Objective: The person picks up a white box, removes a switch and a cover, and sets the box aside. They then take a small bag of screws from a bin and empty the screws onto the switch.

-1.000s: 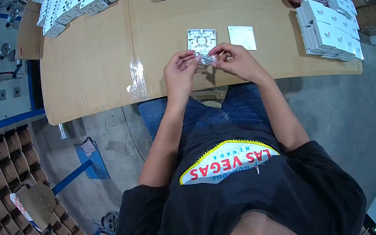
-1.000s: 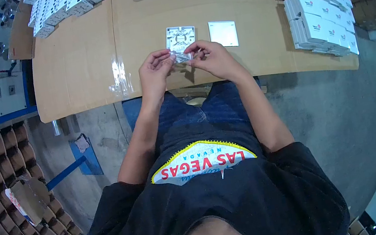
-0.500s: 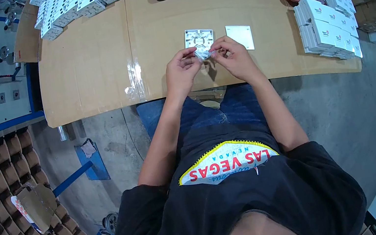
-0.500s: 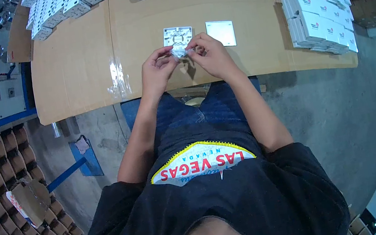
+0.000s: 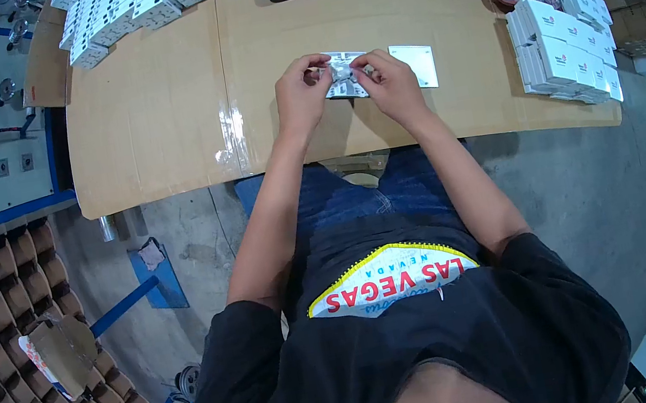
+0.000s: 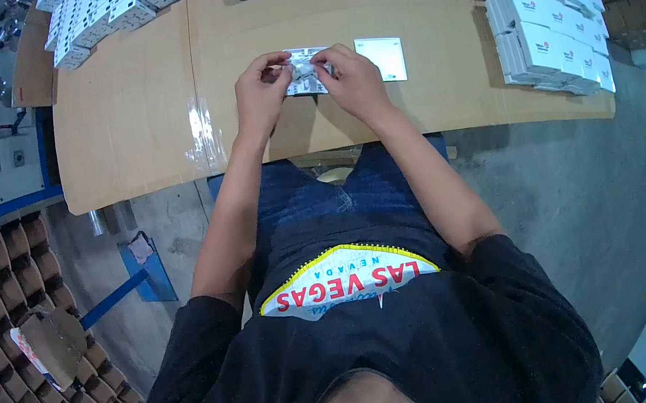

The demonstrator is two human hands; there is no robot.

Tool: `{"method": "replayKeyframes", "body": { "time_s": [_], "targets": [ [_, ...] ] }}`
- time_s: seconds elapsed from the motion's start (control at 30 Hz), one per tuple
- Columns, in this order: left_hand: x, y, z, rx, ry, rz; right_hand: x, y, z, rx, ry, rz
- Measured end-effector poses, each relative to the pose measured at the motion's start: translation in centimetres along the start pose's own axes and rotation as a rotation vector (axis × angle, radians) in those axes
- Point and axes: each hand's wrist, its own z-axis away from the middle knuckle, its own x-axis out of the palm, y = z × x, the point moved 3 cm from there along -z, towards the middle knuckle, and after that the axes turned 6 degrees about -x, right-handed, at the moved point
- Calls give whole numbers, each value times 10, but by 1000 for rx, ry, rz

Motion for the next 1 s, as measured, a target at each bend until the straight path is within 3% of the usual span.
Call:
{"method": "replayKeyframes", "body": {
  "time_s": [0.1, 0.17, 0.33, 0.47, 0.6, 0.77, 1.0],
  "targets": [
    [1, -1, -4, 6, -1, -45, 2, -3, 3, -72, 34, 151],
    [2, -5, -7, -2, -4, -54, 6, 0, 6, -90, 37, 159],
    [1, -7, -9, 210, 72, -238, 10, 4, 10, -112, 60, 152],
    [-1, -7, -7, 153, 25, -276, 8, 5, 9, -162, 56, 137],
    [-4, -6, -2, 248, -3, -272, 4, 2, 11, -232, -3, 109],
    [-5, -9, 1, 252, -9, -212, 5, 7, 14, -177, -31, 111],
    [-3, -3, 4, 269, -3, -361, 1, 5, 12, -75, -69, 162]
  ]
}}
